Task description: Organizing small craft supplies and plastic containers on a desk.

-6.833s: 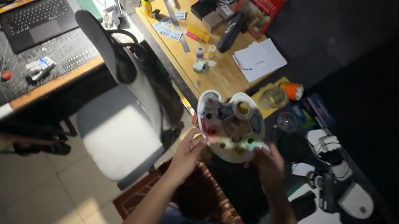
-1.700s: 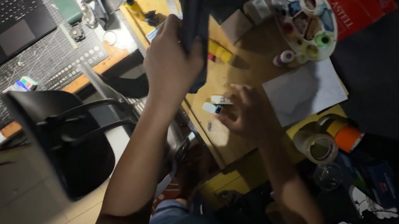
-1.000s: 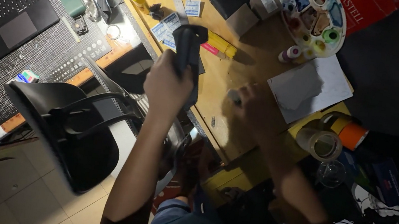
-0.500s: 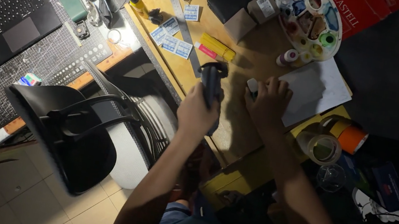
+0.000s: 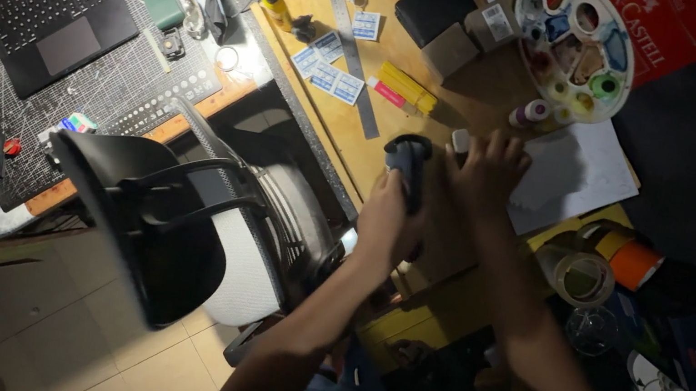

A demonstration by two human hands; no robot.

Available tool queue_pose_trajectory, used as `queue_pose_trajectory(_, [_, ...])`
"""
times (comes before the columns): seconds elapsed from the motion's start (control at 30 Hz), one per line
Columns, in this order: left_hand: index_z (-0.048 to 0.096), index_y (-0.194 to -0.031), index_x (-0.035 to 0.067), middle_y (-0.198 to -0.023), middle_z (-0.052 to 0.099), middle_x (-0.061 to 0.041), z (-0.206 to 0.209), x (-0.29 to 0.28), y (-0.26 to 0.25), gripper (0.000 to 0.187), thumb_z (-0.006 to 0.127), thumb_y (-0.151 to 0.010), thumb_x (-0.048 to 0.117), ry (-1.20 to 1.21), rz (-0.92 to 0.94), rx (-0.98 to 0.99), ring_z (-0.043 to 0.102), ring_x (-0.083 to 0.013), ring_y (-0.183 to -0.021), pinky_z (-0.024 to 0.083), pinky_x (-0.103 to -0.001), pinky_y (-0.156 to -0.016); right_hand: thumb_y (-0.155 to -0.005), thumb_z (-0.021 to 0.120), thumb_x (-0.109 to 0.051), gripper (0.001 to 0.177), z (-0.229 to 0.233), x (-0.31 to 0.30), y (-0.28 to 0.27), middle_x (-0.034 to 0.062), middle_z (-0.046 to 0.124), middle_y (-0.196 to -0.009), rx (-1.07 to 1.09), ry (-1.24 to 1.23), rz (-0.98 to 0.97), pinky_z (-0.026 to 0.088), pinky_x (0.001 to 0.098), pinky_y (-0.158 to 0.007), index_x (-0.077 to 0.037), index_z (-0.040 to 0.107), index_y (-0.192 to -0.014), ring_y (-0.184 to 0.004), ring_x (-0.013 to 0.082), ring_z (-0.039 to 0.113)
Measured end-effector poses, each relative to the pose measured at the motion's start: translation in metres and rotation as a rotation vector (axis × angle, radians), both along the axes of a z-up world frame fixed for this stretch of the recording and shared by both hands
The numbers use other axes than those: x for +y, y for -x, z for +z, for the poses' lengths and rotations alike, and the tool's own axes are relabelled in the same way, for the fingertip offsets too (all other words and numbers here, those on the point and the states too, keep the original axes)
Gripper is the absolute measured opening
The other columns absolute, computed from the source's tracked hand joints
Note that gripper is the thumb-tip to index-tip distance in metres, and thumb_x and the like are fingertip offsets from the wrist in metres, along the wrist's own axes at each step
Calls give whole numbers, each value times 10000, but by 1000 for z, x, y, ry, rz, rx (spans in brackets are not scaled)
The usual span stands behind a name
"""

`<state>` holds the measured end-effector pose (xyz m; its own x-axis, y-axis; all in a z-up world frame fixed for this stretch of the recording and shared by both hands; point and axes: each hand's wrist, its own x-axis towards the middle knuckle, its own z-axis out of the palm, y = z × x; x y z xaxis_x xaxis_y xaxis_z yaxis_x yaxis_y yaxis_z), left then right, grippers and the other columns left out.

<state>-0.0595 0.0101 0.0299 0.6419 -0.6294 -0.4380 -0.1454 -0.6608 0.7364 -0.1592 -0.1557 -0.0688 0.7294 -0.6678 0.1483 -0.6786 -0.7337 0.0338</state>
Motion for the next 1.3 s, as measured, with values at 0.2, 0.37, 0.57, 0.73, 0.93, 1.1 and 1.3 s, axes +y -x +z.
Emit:
queue_pose_trajectory(0.2, [530,-1201,14,-1147,658,-217,14,9,-14,598,800,-789,353,74,50,27,683,-415,-991,556,-477,-807,-852,739,-542,504,24,7,-7,148,613,-1159,-140,57,36,392,539,-863,-132,721,-1145,-1124,377,502])
queue_pose_trajectory(0.37, [525,-1191,10,-1081,679,-214,27,23,-17,665,803,-801,471,54,28,-15,685,-418,-966,561,-488,-759,-933,739,-413,359,68,32,-8,104,623,-1218,-186,17,63,387,546,-932,-148,688,-1170,-1186,373,521])
queue_pose_trajectory(0.57, [589,-1177,18,-1009,708,-178,59,46,-17,606,787,-843,483,146,110,-140,719,-355,-899,576,-437,-733,-978,713,-311,252,116,79,1,89,614,-1242,-392,-215,126,413,519,-1028,-150,668,-1166,-1211,351,544])
queue_pose_trajectory(0.73, [560,-1370,27,-1155,695,-178,86,74,-17,583,729,-973,418,545,150,-379,717,-366,-1062,589,-439,-891,-957,575,-389,371,143,135,-3,76,555,-1351,-631,-689,63,378,489,-1093,-171,618,-1255,-1299,324,501])
queue_pose_trajectory(0.93, [470,-1480,50,-1483,531,-221,112,154,-17,626,650,-953,336,968,-130,-497,510,-480,-1447,361,-615,-1266,-932,412,-490,538,165,224,1,56,486,-1482,-860,-1290,61,338,451,-1171,-199,558,-1361,-1405,289,450])
queue_pose_trajectory(1.1, [539,-1158,409,-1553,449,-225,86,266,-56,356,699,-843,448,618,-226,-899,416,-480,-1425,286,-566,-1236,-912,279,-578,683,188,313,-38,38,430,-1592,-992,-1819,165,307,418,-1237,-225,510,-1449,-1493,258,410])
queue_pose_trajectory(1.3, [475,-1492,114,-1600,454,-181,61,423,-90,539,513,-1024,380,314,312,-680,419,-444,-1500,327,-521,-1208,-1049,283,-683,844,318,478,-113,189,267,-1732,-825,-1817,1038,189,470,-1304,-75,361,-1630,-1599,335,285])
